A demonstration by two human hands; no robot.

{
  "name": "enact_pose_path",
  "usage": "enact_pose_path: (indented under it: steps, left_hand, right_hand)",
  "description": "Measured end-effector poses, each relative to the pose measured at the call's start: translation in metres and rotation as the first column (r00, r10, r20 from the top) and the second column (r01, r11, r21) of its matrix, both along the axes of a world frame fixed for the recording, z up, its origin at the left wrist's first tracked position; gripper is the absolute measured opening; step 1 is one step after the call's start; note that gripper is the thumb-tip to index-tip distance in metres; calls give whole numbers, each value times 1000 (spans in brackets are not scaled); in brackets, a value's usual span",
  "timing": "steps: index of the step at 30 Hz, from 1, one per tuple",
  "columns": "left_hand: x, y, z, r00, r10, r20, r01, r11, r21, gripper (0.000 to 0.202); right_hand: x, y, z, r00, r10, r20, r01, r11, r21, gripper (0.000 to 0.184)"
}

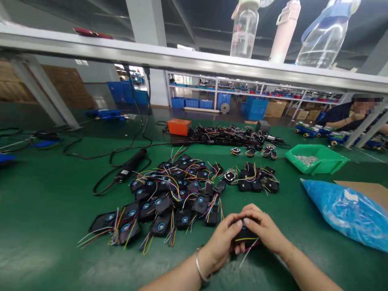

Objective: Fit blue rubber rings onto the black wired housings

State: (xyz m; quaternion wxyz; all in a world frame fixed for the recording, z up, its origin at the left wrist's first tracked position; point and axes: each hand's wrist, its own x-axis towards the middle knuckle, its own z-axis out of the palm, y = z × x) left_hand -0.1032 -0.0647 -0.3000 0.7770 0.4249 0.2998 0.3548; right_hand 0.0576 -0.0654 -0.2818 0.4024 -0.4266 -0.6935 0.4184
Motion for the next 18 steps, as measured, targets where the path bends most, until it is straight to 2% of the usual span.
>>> enact_pose_path:
  steps: [4,8,18]
  left_hand:
    - [0,6,0,999,12,33,-8,995,-95,39]
    - [2,7,3,1000,4,-1,-4,988,-153,38]
    - [6,6,1,995,19,-95,-27,996,-90,32]
  right_hand:
    - [-1,10,-9,999,-12,-40,11,1000,-18,27]
    - [1,12,-13,999,-10,-40,8,998,-55,26]
    - [5,3,-10,996,41,-77,-52,989,-142,23]
